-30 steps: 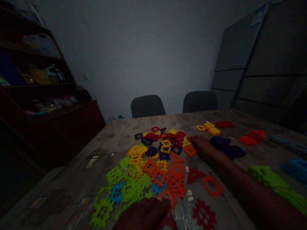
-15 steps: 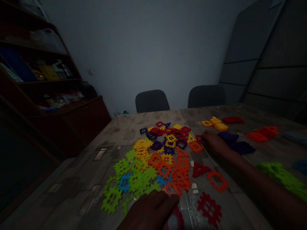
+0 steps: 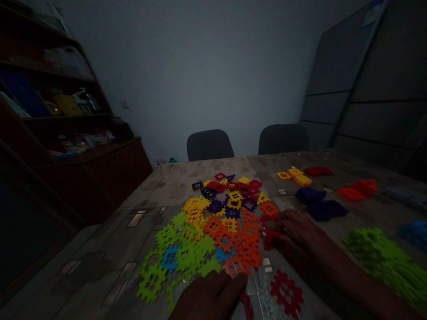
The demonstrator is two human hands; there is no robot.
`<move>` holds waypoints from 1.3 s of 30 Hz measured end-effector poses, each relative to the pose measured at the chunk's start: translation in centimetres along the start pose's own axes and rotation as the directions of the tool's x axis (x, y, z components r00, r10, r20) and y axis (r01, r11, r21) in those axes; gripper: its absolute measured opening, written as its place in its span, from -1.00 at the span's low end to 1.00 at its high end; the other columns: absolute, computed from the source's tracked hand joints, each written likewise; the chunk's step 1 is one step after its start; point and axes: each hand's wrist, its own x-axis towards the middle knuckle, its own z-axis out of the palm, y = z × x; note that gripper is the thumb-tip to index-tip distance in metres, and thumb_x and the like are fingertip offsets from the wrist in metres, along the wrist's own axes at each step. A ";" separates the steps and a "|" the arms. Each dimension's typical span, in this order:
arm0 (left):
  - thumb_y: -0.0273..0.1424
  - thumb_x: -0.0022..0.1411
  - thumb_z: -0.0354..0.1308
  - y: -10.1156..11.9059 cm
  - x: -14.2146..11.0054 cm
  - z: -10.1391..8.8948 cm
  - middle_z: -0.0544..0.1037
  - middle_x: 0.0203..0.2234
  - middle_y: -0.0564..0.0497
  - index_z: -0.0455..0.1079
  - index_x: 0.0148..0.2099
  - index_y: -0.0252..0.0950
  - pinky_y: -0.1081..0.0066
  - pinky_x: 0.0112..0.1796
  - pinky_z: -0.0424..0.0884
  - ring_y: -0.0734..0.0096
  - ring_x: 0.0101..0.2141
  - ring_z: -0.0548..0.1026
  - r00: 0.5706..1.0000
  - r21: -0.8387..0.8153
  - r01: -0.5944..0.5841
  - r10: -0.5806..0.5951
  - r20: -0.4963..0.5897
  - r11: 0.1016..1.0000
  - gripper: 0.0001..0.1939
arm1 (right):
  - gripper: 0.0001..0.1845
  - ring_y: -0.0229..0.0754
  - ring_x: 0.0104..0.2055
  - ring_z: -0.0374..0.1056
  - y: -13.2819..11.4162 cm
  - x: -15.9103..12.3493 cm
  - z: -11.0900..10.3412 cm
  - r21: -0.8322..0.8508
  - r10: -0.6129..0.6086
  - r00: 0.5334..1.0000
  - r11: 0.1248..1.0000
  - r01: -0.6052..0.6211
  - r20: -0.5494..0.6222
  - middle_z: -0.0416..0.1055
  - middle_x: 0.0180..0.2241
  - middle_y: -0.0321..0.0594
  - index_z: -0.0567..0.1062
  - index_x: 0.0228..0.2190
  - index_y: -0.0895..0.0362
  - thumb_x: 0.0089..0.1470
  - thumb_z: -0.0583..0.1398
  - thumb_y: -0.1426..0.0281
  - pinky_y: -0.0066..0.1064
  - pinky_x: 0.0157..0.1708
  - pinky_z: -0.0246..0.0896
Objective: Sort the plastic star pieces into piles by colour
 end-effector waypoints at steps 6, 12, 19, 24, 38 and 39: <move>-0.24 0.30 0.30 -0.7 -0.4 -2.4 0.65 -0.01 -0.05 0.28 0.36 0.03 0.30 -0.11 0.53 0.15 -0.13 0.63 0.999 -0.152 0.033 -0.036 -0.015 0.988 -0.38 | -0.78 -0.13 -0.21 0.36 -5.2 -0.9 1.0 0.193 -0.168 0.986 0.968 0.162 0.019 0.48 -0.23 -0.15 0.44 -0.29 0.07 0.42 0.07 0.36 -0.31 -0.19 0.30; -0.31 0.39 0.18 -0.2 -1.0 -3.2 0.59 0.14 0.00 0.33 0.34 0.08 0.26 0.07 0.48 0.16 0.06 0.58 0.976 -0.395 0.072 -0.147 -0.162 0.916 -0.49 | -0.67 -0.22 -0.28 0.40 -7.7 -0.9 2.6 0.137 -0.420 0.907 0.900 0.414 0.020 0.55 -0.29 -0.18 0.48 -0.29 0.09 0.47 0.04 0.25 -0.41 -0.31 0.23; -0.21 0.25 0.29 1.6 0.6 -2.7 0.56 -0.25 -0.01 0.44 0.27 -0.22 0.44 -0.29 0.39 0.38 -0.31 0.51 0.953 -0.854 0.221 -0.290 0.087 0.471 -0.44 | -0.86 -0.21 -0.41 0.43 -7.9 -0.9 2.9 0.241 -0.288 0.956 0.933 0.268 0.050 0.55 -0.41 -0.27 0.48 -0.32 0.02 0.34 0.18 0.37 -0.41 -0.41 0.26; -0.22 0.18 0.35 2.3 1.1 -2.9 0.46 -0.34 0.06 0.44 0.25 -0.23 0.48 -0.40 0.29 0.49 -0.42 0.40 0.901 -0.899 0.253 -0.425 0.085 0.358 -0.40 | -0.82 -0.11 -0.24 0.49 -7.9 -1.2 2.3 0.473 -0.143 0.990 0.871 0.131 -0.012 0.59 -0.23 -0.15 0.51 -0.12 0.01 0.34 0.15 0.25 -0.34 -0.28 0.33; -0.28 0.30 0.28 1.4 -1.0 -4.9 0.62 0.10 0.02 0.47 0.22 0.09 0.16 0.11 0.47 0.14 0.05 0.58 0.902 -0.422 0.207 -0.339 -0.267 0.883 -0.55 | -0.71 -0.27 -0.52 0.14 -9.8 -1.1 5.5 0.712 0.045 0.905 0.601 -0.363 0.424 0.21 -0.55 -0.44 0.38 -0.30 0.04 0.02 0.19 0.11 -0.47 -0.49 0.02; -0.29 0.31 0.27 1.2 -1.1 -4.9 0.62 0.11 0.03 0.46 0.23 0.11 0.16 0.11 0.47 0.15 0.06 0.58 0.908 -0.388 0.197 -0.316 -0.273 0.900 -0.54 | -0.75 -0.26 -0.50 0.17 -9.9 -1.1 5.5 0.674 0.055 0.896 0.639 -0.371 0.441 0.25 -0.54 -0.43 0.39 -0.30 0.04 -0.01 0.20 0.17 -0.47 -0.48 0.03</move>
